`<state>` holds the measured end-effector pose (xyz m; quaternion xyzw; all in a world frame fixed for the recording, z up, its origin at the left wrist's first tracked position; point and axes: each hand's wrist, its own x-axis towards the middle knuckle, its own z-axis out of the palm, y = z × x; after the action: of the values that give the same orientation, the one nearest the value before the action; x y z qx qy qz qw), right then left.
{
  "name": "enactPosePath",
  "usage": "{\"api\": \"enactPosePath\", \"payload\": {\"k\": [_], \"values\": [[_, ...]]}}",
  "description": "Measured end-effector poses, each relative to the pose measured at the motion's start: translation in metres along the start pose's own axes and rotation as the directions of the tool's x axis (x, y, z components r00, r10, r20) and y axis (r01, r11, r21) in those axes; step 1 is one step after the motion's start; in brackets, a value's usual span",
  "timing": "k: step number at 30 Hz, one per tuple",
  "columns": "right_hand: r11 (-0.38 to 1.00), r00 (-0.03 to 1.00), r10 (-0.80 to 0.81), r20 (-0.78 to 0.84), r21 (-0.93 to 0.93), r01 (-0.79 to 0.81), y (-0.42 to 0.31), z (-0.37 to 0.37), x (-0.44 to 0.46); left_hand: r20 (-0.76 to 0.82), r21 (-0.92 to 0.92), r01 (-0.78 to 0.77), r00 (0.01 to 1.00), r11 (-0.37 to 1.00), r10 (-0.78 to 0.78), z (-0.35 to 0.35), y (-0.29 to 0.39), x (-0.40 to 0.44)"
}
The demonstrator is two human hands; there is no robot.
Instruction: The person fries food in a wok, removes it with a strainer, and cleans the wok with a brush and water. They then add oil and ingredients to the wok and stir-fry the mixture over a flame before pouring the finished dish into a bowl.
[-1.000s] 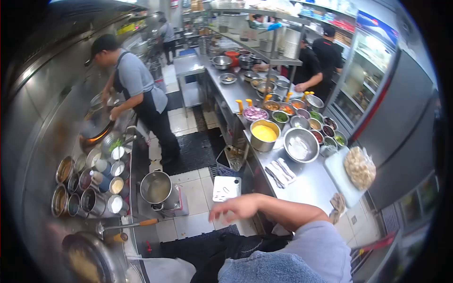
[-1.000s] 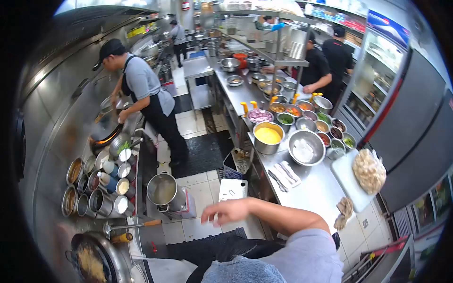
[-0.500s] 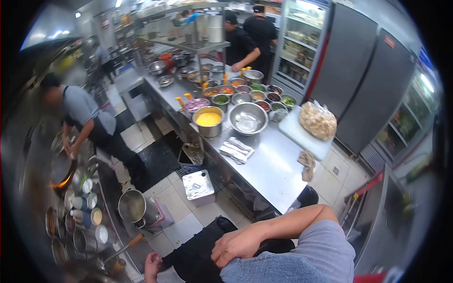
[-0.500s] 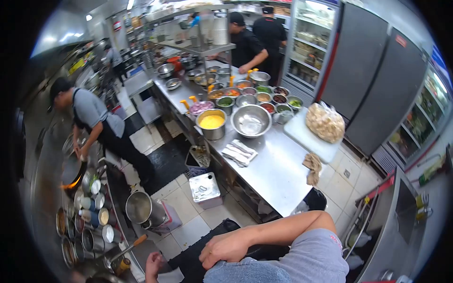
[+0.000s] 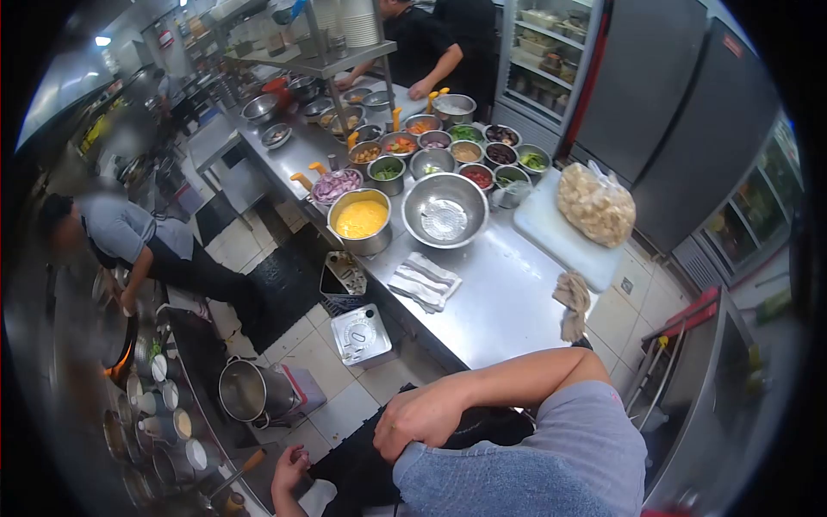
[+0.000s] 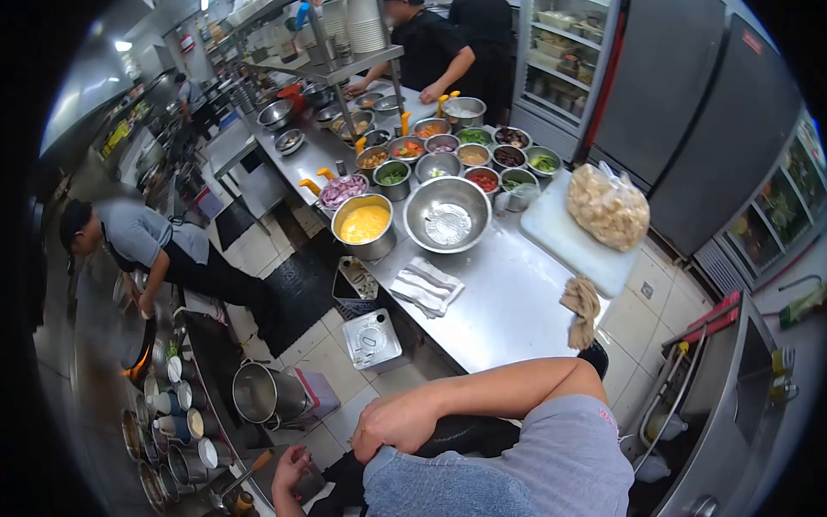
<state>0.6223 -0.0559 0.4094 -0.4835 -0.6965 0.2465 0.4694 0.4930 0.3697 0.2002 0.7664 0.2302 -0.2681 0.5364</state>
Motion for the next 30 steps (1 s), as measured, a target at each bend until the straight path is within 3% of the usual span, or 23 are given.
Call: {"api": "enactPosePath", "payload": {"k": [2, 7, 10, 13, 17, 19, 20, 22, 23, 26, 28, 30], "values": [[0.997, 0.999, -0.037, -0.030, -0.070, 0.034, 0.007, -0.010, 0.001, -0.039, -0.012, -0.007, 0.999, 1.000, 0.007, 0.007, 0.018, 0.003], [0.985, 0.978, -0.169, 0.125, 0.002, 0.170, 0.030, -0.043, 0.009, -0.066, -0.089, -0.062, 0.996, 0.994, 0.056, 0.016, 0.032, 0.013], [0.961, 0.965, -0.243, 0.094, -0.109, 0.253, 0.037, -0.062, 0.023, -0.075, -0.079, -0.066, 0.995, 0.995, 0.060, 0.019, 0.025, 0.010], [0.944, 0.954, -0.214, 0.208, -0.206, 0.256, 0.035, -0.070, 0.049, -0.091, -0.054, 0.007, 0.996, 0.999, -0.012, 0.017, 0.016, 0.010], [0.903, 0.920, -0.362, 0.149, -0.191, 0.386, 0.015, -0.067, 0.091, -0.127, -0.008, 0.048, 0.991, 0.999, -0.049, 0.015, 0.038, 0.009], [0.774, 0.815, -0.579, 0.025, -0.299, 0.558, 0.003, -0.070, 0.108, -0.094, -0.120, 0.082, 0.991, 0.989, -0.093, 0.012, 0.031, 0.025], [0.772, 0.818, -0.574, 0.038, -0.306, 0.556, -0.008, -0.069, 0.114, -0.071, -0.171, 0.101, 0.991, 0.980, -0.114, 0.012, 0.036, 0.031], [0.741, 0.765, -0.644, -0.005, -0.250, 0.623, -0.026, -0.064, 0.123, -0.070, -0.078, 0.088, 0.993, 0.993, -0.093, 0.015, 0.049, 0.043], [0.740, 0.767, -0.642, 0.004, -0.257, 0.621, -0.029, -0.063, 0.125, -0.071, 0.018, 0.091, 0.993, 0.996, -0.090, 0.017, 0.057, 0.046], [0.696, 0.716, -0.697, 0.023, -0.215, 0.685, -0.030, -0.059, 0.128, -0.048, 0.022, 0.035, 0.998, 0.999, -0.034, 0.022, 0.073, 0.063], [0.771, 0.776, -0.630, 0.030, -0.104, 0.629, -0.020, -0.060, 0.121, -0.041, 0.030, -0.021, 0.999, 0.999, 0.022, 0.022, 0.076, 0.073], [0.817, 0.823, -0.568, 0.001, -0.120, 0.564, -0.011, -0.078, 0.110, -0.018, 0.017, -0.108, 0.994, 0.994, 0.108, 0.016, 0.059, 0.080]]}}
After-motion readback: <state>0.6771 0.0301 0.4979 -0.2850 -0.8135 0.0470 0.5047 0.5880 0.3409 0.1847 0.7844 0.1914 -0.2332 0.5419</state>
